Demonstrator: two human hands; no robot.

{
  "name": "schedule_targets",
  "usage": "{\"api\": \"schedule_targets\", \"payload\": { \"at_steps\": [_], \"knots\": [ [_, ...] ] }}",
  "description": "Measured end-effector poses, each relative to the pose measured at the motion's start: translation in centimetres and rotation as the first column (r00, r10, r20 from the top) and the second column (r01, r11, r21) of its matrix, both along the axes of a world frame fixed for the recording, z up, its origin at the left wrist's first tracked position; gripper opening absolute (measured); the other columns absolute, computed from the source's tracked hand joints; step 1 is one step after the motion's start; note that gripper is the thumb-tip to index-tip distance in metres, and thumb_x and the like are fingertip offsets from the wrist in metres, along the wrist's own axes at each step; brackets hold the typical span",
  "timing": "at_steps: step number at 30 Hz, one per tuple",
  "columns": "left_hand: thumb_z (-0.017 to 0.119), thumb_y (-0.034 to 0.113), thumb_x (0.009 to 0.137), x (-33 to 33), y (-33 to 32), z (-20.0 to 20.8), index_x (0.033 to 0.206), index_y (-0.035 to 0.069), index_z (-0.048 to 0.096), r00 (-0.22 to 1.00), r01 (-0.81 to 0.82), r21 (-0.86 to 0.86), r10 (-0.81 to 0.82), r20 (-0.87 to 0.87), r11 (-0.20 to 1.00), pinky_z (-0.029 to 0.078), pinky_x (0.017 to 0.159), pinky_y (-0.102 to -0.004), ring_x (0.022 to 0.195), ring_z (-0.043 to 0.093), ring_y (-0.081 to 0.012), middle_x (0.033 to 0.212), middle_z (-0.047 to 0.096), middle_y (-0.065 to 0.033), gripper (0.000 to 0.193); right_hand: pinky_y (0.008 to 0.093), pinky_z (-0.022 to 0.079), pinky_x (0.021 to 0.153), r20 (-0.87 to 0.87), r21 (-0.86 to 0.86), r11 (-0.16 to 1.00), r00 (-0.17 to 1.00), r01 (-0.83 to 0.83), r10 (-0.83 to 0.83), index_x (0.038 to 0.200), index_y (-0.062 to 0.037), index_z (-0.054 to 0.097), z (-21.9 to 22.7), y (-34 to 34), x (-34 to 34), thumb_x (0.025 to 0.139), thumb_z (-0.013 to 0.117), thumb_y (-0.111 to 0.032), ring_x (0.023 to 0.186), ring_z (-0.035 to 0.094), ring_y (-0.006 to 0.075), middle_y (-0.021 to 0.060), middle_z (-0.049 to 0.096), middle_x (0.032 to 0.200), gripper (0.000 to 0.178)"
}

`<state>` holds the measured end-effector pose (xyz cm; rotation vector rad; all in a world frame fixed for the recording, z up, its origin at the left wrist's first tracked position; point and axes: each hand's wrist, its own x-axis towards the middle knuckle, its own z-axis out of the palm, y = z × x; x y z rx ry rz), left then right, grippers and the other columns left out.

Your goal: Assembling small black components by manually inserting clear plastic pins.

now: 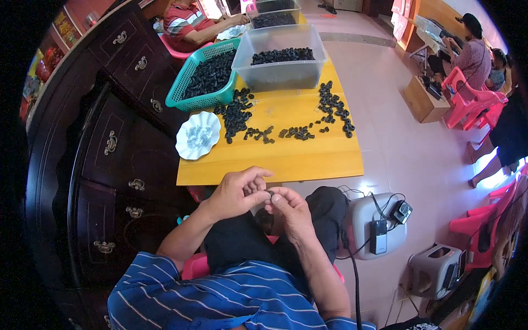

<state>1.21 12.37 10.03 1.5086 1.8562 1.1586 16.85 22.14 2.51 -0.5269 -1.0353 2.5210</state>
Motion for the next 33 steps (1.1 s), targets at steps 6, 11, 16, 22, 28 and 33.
{"api": "schedule_targets", "payload": {
  "at_steps": [6,11,16,22,28,33],
  "knots": [
    [0.078,0.017,0.077,1.7,0.3,-1.4,0.115,0.004,0.063,0.883,-0.049,0.240,0.154,-0.444,0.970,0.055,0.074,-0.0395,0.086,0.068,-0.0303,0.100,0.066,-0.0141,0.043,0.0267,0.053,0.084,-0.064,-0.221,0.975,0.998,0.013,-0.028,0.112,-0.0048,0.064,-0.3,0.6,0.1,0.100,0.062,-0.016,0.091,0.067,0.0132,0.0053,0.070,0.102,0.017],
    [0.078,0.013,0.073,1.9,0.4,-2.2,0.104,0.003,0.068,0.842,-0.047,0.234,0.165,-0.514,0.971,0.055,0.075,-0.0387,0.086,0.069,-0.0303,0.096,0.068,-0.0129,0.034,0.0330,0.053,0.091,-0.077,-0.258,0.966,0.997,-0.012,-0.008,0.108,-0.0063,0.063,-0.5,0.4,0.0,0.097,0.064,-0.017,0.096,0.066,0.0145,0.0040,0.069,0.103,0.015],
    [0.077,0.010,0.073,1.5,0.6,-2.3,0.100,0.003,0.069,0.789,0.031,0.330,0.180,-0.588,0.943,0.055,0.074,-0.0379,0.084,0.069,-0.0295,0.094,0.069,-0.0118,0.029,0.0330,0.053,0.090,-0.056,-0.264,0.964,0.998,0.016,-0.032,0.106,-0.0063,0.064,-1.5,0.3,0.0,0.097,0.064,-0.016,0.095,0.066,0.0145,0.0035,0.069,0.101,0.013],
    [0.076,0.008,0.074,1.3,0.6,-2.8,0.101,0.003,0.070,0.802,0.098,0.329,0.121,-0.584,0.939,0.056,0.076,-0.0380,0.086,0.070,-0.0282,0.093,0.071,-0.0122,0.028,0.0323,0.054,0.088,-0.045,-0.265,0.963,0.997,0.055,-0.069,0.105,-0.0056,0.064,-1.7,0.0,-0.1,0.096,0.065,-0.015,0.091,0.066,0.0139,0.0030,0.068,0.098,0.012],
    [0.075,0.011,0.076,1.1,0.6,-2.5,0.100,0.003,0.069,0.812,0.085,0.305,0.112,-0.573,0.948,0.056,0.076,-0.0379,0.087,0.070,-0.0284,0.094,0.071,-0.0121,0.026,0.0289,0.056,0.084,-0.043,-0.253,0.966,0.997,0.055,-0.068,0.104,-0.0044,0.064,-1.7,0.1,-0.2,0.096,0.066,-0.013,0.087,0.066,0.0130,0.0035,0.068,0.096,0.012],
    [0.073,0.011,0.078,0.4,0.1,-2.9,0.099,0.004,0.069,0.823,0.133,0.211,0.011,-0.568,0.968,0.056,0.073,-0.0392,0.086,0.069,-0.0296,0.092,0.070,-0.0117,0.023,0.0266,0.055,0.080,-0.037,-0.231,0.972,0.998,0.037,-0.047,0.104,-0.0042,0.064,-1.8,-0.2,-0.4,0.096,0.065,-0.012,0.086,0.066,0.0122,0.0034,0.068,0.095,0.011]
  ]
}}
